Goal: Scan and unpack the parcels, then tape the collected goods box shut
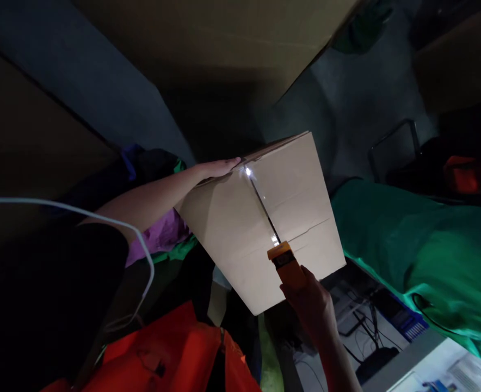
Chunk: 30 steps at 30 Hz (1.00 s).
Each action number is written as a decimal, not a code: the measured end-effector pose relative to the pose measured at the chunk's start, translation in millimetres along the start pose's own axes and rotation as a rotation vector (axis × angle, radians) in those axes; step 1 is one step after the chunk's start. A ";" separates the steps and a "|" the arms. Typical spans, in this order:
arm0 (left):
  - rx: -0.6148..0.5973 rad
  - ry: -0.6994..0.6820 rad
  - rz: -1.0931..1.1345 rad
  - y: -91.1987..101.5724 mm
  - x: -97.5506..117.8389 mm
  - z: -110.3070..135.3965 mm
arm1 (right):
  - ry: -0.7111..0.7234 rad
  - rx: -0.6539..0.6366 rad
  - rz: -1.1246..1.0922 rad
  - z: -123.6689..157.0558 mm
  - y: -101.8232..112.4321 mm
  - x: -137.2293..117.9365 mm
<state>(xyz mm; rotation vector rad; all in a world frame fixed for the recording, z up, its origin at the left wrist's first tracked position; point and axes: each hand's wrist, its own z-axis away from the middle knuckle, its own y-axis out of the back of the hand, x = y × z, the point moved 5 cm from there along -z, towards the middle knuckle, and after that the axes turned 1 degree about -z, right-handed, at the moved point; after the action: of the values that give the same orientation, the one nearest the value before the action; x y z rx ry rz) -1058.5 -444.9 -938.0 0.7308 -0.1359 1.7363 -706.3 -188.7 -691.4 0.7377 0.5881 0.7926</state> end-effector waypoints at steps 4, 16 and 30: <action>0.203 -0.109 -0.085 24.2 69.5 -2.1 | 0.083 0.041 -0.068 3.5 -6.9 -7.4; 0.026 -0.597 -0.932 -260.9 362.5 -73.5 | 0.149 -0.103 -0.160 -24.8 -40.8 34.5; 0.248 -0.682 -1.066 -299.4 310.9 -96.8 | 0.142 -0.130 -0.209 -59.1 -83.0 79.5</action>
<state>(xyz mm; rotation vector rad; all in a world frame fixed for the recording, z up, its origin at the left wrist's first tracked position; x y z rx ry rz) -860.8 -49.3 -932.8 1.2596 0.0190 0.4561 -668.2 -144.2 -806.6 0.4942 0.7218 0.6856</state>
